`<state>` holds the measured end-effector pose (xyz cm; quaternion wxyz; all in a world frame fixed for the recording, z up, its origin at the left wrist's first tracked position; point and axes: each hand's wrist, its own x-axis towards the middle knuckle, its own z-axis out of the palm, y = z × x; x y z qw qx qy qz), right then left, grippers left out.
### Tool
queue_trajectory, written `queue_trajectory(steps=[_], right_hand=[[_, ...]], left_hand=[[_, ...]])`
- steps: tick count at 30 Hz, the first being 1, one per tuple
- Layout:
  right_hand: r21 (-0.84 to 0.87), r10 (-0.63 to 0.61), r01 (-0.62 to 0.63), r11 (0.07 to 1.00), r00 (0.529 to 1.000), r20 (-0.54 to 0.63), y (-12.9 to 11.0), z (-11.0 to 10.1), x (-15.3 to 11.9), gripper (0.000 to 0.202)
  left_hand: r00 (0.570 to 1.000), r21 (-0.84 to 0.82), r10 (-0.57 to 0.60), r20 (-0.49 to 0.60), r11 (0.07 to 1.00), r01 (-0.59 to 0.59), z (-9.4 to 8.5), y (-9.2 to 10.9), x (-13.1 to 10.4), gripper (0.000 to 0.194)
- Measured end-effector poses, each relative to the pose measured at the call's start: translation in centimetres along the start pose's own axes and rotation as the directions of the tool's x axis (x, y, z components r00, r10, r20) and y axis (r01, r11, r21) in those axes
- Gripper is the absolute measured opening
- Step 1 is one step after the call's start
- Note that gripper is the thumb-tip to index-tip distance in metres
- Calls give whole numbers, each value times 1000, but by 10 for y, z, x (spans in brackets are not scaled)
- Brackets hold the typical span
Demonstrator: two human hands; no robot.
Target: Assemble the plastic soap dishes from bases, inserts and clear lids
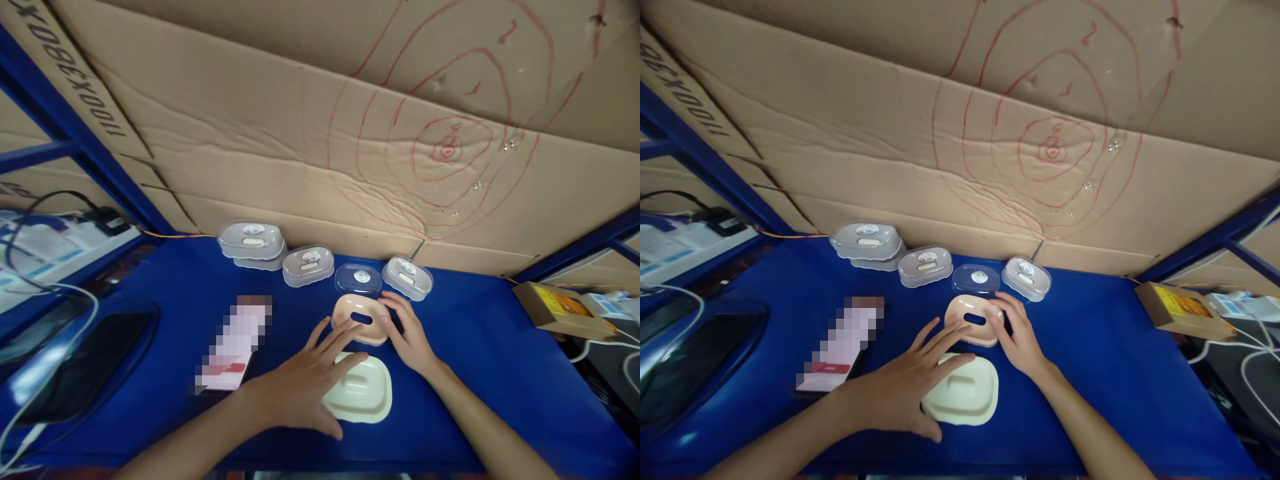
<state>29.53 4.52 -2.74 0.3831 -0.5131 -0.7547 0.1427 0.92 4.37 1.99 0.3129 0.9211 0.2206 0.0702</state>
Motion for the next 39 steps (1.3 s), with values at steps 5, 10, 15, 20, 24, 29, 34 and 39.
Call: queue_trajectory(steps=[5,10,15,20,24,29,34,39], right_hand=[[10,-127,126,992,991,42,-19,-1,-10,28],[-71,-154,167,983,976,155,-23,-3,-11,49],[-174,-19,67,982,964,265,-10,4,-9,85],[-6,70,-69,998,992,106,-5,6,-7,69],[126,70,-72,989,997,17,-8,0,-6,63],[181,-71,52,982,993,99,-15,-7,-7,60],[174,-130,89,981,961,243,-18,-5,-13,71],[82,-144,125,989,944,296,-17,1,-14,75]], left_hand=[[996,-113,-42,-73,993,34,-20,-3,-8,95],[975,-137,-210,-73,970,199,-30,-2,-15,78],[972,71,-232,23,971,230,-5,-3,-10,89],[967,60,-254,20,966,252,-4,-5,-6,80],[962,-130,-272,-20,955,268,-23,-15,-5,80],[889,-496,-419,-182,820,285,-29,-25,-2,89],[888,-861,-427,-172,502,75,-11,-18,9,87],[873,-977,-470,-131,212,-32,-4,-12,12,97]])
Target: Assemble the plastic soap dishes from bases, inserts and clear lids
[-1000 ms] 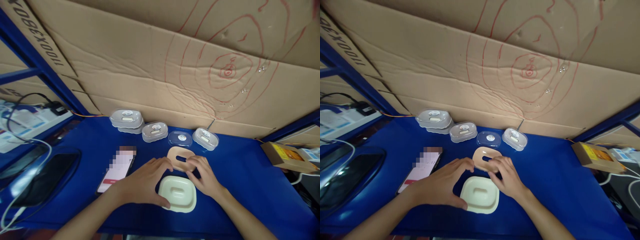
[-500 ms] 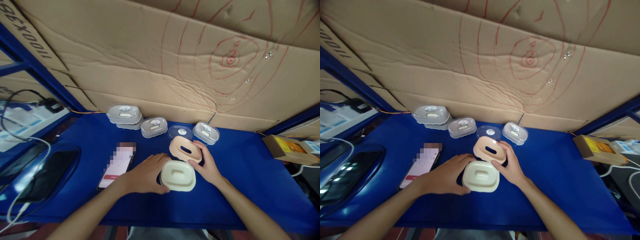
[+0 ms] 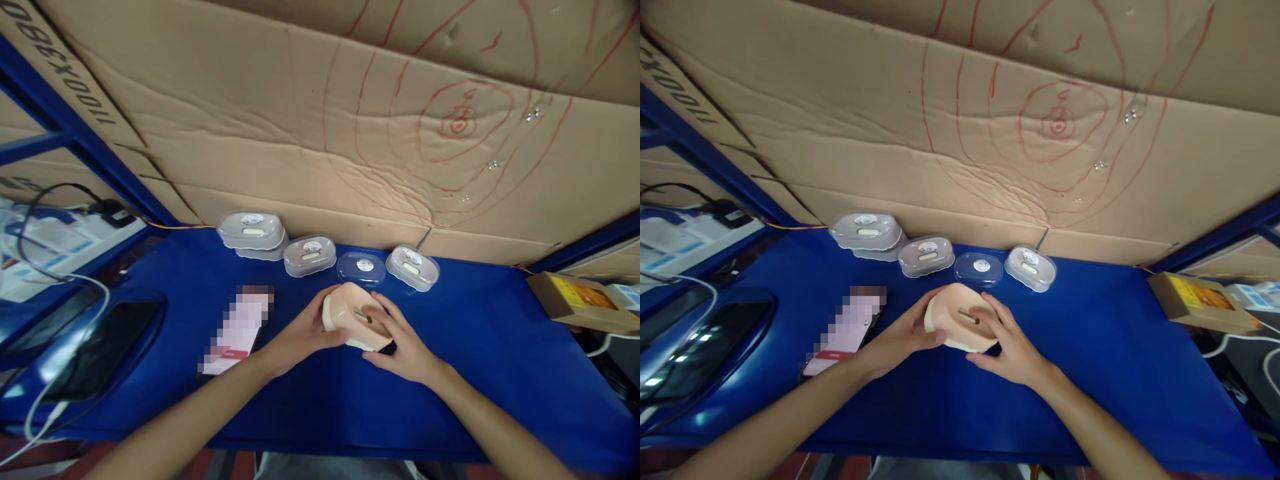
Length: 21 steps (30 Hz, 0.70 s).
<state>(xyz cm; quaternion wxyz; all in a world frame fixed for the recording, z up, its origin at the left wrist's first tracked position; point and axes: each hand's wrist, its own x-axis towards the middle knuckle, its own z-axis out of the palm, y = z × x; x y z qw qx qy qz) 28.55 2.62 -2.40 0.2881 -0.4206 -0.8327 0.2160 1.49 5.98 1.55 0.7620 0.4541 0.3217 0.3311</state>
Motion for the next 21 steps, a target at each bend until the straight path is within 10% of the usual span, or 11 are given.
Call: queue_trajectory(steps=[11,21], right_hand=[[-14,-41,41,999,999,29,17,1,0,103],[-317,140,-169,933,984,-114,42,-1,19,56]], left_hand=[[975,-221,-196,-102,960,170,4,4,3,54],[951,-198,-184,-248,971,136,-9,-3,9,46]])
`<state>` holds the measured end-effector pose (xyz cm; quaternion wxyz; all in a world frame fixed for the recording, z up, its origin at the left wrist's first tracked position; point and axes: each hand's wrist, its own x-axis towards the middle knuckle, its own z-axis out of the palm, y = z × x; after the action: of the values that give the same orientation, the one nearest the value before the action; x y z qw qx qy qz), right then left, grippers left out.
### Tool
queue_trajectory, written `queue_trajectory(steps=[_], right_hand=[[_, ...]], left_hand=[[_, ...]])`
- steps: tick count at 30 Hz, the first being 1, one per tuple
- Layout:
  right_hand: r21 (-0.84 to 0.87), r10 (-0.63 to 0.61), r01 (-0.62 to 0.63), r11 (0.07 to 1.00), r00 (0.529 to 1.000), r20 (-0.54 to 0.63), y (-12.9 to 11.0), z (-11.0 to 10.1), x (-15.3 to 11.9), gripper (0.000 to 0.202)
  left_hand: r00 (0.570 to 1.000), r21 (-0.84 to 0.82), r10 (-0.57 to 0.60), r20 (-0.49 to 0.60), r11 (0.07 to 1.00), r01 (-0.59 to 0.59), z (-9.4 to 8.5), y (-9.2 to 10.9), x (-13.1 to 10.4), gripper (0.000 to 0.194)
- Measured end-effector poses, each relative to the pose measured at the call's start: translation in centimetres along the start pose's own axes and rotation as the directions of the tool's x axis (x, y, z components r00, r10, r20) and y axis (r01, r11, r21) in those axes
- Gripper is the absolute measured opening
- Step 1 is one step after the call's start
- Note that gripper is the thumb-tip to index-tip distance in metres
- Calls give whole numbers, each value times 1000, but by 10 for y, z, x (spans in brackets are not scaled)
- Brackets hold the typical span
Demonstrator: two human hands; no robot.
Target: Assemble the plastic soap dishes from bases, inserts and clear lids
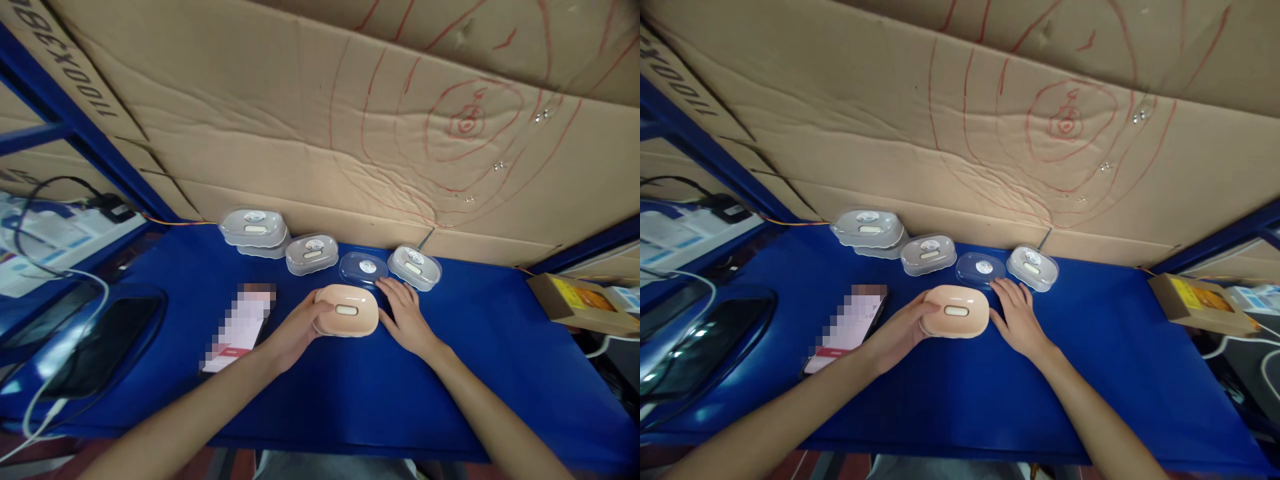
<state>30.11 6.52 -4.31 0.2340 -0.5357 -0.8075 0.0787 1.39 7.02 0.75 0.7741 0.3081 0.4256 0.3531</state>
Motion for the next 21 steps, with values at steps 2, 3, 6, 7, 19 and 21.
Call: queue_trajectory(steps=[2,3,6,7,19,21], right_hand=[[-16,33,-34,999,998,-49,0,1,-2,50],[-22,50,-52,998,996,-75,1,1,-3,51],[-30,73,-77,997,990,-123,4,2,-5,59],[-31,69,-74,997,990,-126,5,3,-5,61],[57,93,-82,995,966,-241,0,-7,-4,42],[80,66,-48,996,968,-240,-5,-9,-7,40]], left_hand=[[998,16,-50,32,999,50,0,-6,1,47],[996,23,-78,52,997,76,1,-9,1,48],[983,38,-147,107,989,144,4,-15,-1,50],[980,39,-162,117,987,158,5,-17,-2,50],[987,-77,-128,93,988,135,1,-18,7,52],[993,-106,-97,74,989,104,1,-15,8,51]])
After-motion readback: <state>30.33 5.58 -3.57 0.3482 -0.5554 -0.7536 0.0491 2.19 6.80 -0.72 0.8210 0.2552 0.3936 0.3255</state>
